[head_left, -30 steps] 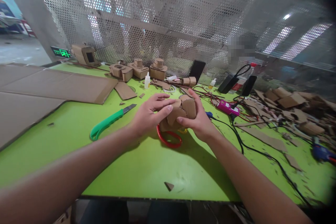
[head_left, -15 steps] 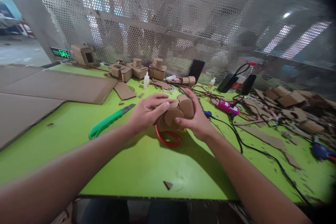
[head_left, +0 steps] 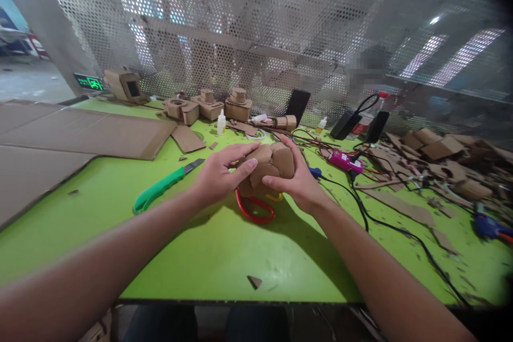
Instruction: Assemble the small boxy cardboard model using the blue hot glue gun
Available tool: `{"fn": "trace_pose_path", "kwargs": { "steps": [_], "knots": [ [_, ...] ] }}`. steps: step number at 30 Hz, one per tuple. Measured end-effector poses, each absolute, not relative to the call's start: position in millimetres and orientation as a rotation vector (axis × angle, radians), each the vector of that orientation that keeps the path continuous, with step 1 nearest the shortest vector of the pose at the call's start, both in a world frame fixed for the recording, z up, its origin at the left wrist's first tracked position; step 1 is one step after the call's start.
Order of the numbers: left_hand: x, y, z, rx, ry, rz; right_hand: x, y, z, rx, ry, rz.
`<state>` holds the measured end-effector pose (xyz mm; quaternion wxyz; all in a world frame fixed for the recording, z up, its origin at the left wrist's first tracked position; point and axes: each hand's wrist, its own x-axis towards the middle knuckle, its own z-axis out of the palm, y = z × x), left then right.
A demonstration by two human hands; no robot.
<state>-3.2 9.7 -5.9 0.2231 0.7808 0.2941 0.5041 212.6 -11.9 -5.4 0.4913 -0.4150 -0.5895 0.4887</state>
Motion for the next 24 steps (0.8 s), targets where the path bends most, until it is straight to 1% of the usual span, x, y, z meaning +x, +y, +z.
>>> {"fn": "trace_pose_path", "kwargs": {
  "steps": [8,13,24],
  "knots": [
    [-1.2,9.1,-4.7,2.222,0.882,1.350,213.5,-11.4,-5.7,-1.035,-1.482,1.153],
    [-0.8,8.7,-3.3,2.244,0.878,1.333,213.2,-10.6,-8.2,-1.060,-1.527,1.039],
    [-0.1,4.6,-0.8,2.129,0.831,1.328,211.5,-12.5,-7.4,-1.083,-1.544,0.993]
  ]
}}
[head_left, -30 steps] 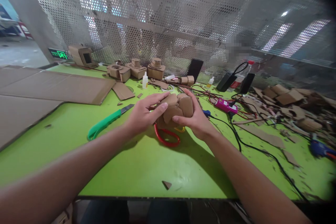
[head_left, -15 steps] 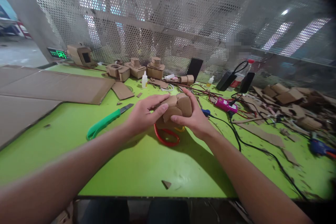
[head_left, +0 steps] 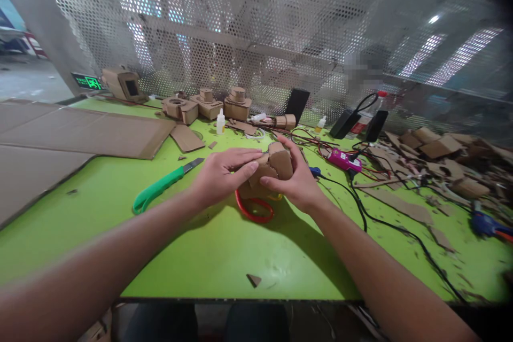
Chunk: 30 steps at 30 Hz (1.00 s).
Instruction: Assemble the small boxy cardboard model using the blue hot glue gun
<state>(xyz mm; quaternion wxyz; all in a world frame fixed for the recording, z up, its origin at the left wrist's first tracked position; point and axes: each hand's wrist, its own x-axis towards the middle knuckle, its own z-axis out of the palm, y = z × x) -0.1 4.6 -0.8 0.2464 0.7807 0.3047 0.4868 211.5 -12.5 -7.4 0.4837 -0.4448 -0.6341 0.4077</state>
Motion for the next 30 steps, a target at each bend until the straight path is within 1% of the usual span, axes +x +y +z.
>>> {"fn": "trace_pose_path", "kwargs": {
  "steps": [7,15,24,30],
  "knots": [
    [0.4,5.4,-0.6,2.177,0.852,1.283,210.0,-11.7,-7.0,-1.096,-1.523,0.982],
    [3.5,1.3,-0.4,2.089,0.822,1.331,211.4,-12.0,-7.9,-1.080,-1.522,0.973],
    [3.2,5.0,-4.7,2.106,0.797,1.335,212.6,-9.3,-12.3,-1.109,-1.557,0.921],
    [4.2,3.3,-5.4,2.171,0.792,1.362,211.4,-10.4,-10.4,-1.100,-1.545,0.943]
  ]
}}
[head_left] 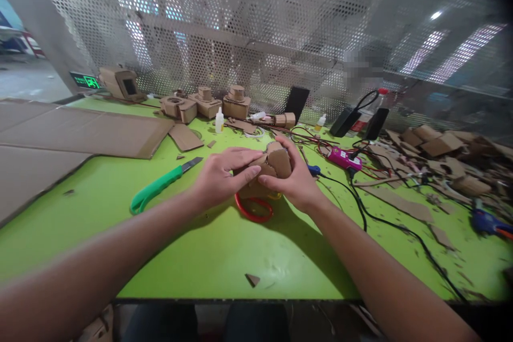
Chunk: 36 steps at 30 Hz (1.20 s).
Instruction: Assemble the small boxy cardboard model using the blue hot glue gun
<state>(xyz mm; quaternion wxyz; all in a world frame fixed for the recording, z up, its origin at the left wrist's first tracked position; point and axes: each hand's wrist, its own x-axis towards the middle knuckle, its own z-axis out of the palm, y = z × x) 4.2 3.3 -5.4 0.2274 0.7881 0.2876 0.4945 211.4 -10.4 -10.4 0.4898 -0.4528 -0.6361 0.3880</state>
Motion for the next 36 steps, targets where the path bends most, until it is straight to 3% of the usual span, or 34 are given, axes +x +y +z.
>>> {"fn": "trace_pose_path", "kwargs": {
  "steps": [14,23,36],
  "knots": [
    [5.9,3.7,-5.9,2.041,0.926,1.287,205.8,-9.7,-3.4,-1.107,-1.236,1.304],
    [3.3,4.5,0.6,1.968,0.992,1.274,207.1,-11.8,-0.8,-1.017,-1.314,1.287],
    [6.3,-2.4,0.9,2.101,0.895,1.374,205.7,-18.4,3.5,-1.064,-1.524,0.982]
  ]
}}
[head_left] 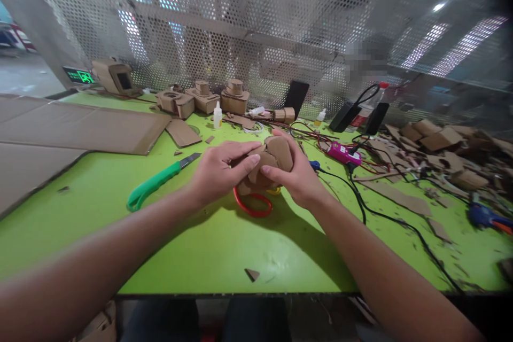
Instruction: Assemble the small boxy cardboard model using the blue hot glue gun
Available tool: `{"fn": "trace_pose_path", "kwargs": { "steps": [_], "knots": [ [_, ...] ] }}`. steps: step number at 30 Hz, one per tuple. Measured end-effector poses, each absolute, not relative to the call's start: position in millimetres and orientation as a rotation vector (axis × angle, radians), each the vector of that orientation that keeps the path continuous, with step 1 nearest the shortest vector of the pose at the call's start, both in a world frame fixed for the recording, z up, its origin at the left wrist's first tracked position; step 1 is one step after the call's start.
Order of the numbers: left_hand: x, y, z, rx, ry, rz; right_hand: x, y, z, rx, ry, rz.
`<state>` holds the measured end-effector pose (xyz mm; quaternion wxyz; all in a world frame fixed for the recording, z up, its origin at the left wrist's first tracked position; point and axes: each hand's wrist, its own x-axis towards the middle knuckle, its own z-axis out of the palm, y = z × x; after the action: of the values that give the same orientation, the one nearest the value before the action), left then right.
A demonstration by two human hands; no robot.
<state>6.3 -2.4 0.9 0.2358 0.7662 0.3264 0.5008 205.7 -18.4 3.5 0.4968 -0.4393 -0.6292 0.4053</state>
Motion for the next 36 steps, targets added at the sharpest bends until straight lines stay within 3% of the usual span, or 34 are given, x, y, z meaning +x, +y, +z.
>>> {"fn": "trace_pose_path", "kwargs": {
  "steps": [14,29,36],
  "knots": [
    [5.6,-1.9,-0.3,2.218,0.796,1.475,207.9,-17.9,-0.8,-1.031,-1.638,0.834],
    [-0.5,-10.6,6.2,2.079,0.408,1.665,211.5,-23.7,-4.3,-0.692,-1.813,0.100],
    [2.4,-14.3,4.2,2.035,0.411,1.707,209.5,-26.3,-0.9,-0.727,-1.827,0.022]
  ]
}}
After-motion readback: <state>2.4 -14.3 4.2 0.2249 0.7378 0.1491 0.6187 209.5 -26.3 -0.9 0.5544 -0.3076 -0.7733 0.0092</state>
